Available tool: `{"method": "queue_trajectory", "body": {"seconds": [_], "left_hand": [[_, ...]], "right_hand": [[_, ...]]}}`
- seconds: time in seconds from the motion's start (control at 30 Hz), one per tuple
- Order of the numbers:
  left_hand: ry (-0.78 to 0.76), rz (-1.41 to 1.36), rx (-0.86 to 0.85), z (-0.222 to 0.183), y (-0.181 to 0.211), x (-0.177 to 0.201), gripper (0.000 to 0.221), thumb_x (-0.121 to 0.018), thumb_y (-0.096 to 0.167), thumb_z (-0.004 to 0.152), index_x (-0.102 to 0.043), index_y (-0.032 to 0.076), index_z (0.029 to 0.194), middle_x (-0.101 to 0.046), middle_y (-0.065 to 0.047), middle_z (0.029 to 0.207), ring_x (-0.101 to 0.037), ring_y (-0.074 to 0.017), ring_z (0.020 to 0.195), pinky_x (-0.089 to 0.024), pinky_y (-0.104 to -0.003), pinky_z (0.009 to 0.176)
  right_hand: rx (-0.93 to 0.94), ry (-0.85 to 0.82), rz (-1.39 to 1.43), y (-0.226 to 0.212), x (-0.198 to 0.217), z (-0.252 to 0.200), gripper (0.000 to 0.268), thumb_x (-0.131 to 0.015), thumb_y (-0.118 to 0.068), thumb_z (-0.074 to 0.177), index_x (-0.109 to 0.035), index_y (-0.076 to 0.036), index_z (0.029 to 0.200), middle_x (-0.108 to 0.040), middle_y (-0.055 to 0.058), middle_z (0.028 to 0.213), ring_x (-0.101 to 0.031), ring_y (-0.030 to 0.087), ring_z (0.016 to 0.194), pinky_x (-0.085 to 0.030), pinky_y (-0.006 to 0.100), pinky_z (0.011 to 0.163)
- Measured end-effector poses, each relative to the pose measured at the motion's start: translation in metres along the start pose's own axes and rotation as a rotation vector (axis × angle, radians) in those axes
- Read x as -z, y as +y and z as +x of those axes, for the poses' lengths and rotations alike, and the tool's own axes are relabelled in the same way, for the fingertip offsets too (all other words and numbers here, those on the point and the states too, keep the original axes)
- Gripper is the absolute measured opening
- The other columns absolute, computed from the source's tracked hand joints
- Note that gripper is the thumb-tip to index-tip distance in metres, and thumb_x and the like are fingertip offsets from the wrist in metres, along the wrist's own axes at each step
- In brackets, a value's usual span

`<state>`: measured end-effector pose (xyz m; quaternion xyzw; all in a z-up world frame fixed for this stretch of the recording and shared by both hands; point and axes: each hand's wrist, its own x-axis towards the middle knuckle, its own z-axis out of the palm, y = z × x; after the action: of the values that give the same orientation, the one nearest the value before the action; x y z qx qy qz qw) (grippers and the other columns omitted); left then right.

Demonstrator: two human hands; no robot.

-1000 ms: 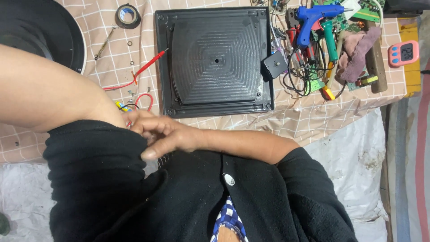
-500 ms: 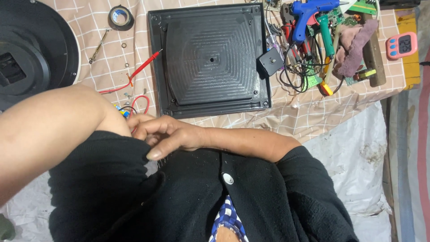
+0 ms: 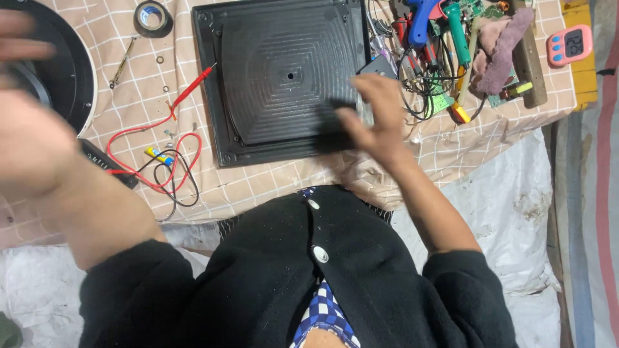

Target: Inspecting a plastic housing and using a digital multimeter to test the electrical terminals of a component on a repair bench.

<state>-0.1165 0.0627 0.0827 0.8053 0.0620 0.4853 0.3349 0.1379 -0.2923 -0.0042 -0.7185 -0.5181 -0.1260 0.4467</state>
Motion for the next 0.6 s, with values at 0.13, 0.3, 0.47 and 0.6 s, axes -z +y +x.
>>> {"method": "queue_trajectory", "body": {"seconds": [0.13,0.3,0.47,0.6], "left_hand": [[-0.097,-0.032,0.096,-0.01,0.01,-0.053,0.009,-0.063,-0.005,0.119,-0.067,-0.012,0.122,-0.06,-0.022,0.108,-0.061,-0.0301,0.092,-0.049,-0.04,0.083],[-0.24,0.189,0.443,-0.087,-0.047,-0.098,0.019,-0.077,0.01,0.098,-0.075,0.001,0.114,-0.075,-0.019,0.093,-0.075,-0.0333,0.083,-0.057,-0.035,0.07],[-0.302,0.396,0.399,-0.112,-0.039,-0.11,0.034,-0.087,0.024,0.091,-0.077,0.004,0.116,-0.074,-0.016,0.099,-0.074,-0.0334,0.083,-0.058,-0.04,0.071],[-0.277,0.376,0.43,-0.124,-0.03,-0.114,0.044,-0.087,0.018,0.089,-0.072,-0.001,0.125,-0.066,-0.019,0.11,-0.07,-0.0392,0.09,-0.057,-0.047,0.077]], "right_hand": [[-0.048,0.143,-0.266,0.043,0.023,-0.039,0.038,-0.072,-0.028,0.101,-0.064,0.002,0.123,-0.064,0.02,0.114,-0.057,0.034,0.106,-0.04,0.044,0.09],[-0.102,0.224,-0.368,0.092,0.022,-0.079,0.063,-0.086,-0.048,0.092,-0.067,-0.002,0.131,-0.061,0.017,0.121,-0.049,0.039,0.122,-0.029,0.051,0.107],[-0.167,0.255,-0.41,0.103,0.012,-0.086,0.065,-0.09,-0.053,0.086,-0.07,-0.004,0.124,-0.055,0.018,0.13,-0.041,0.044,0.131,-0.022,0.054,0.113],[-0.244,0.267,-0.371,0.098,0.003,-0.079,0.063,-0.091,-0.053,0.085,-0.071,-0.006,0.12,-0.05,0.017,0.137,-0.036,0.043,0.137,-0.017,0.054,0.115]]}}
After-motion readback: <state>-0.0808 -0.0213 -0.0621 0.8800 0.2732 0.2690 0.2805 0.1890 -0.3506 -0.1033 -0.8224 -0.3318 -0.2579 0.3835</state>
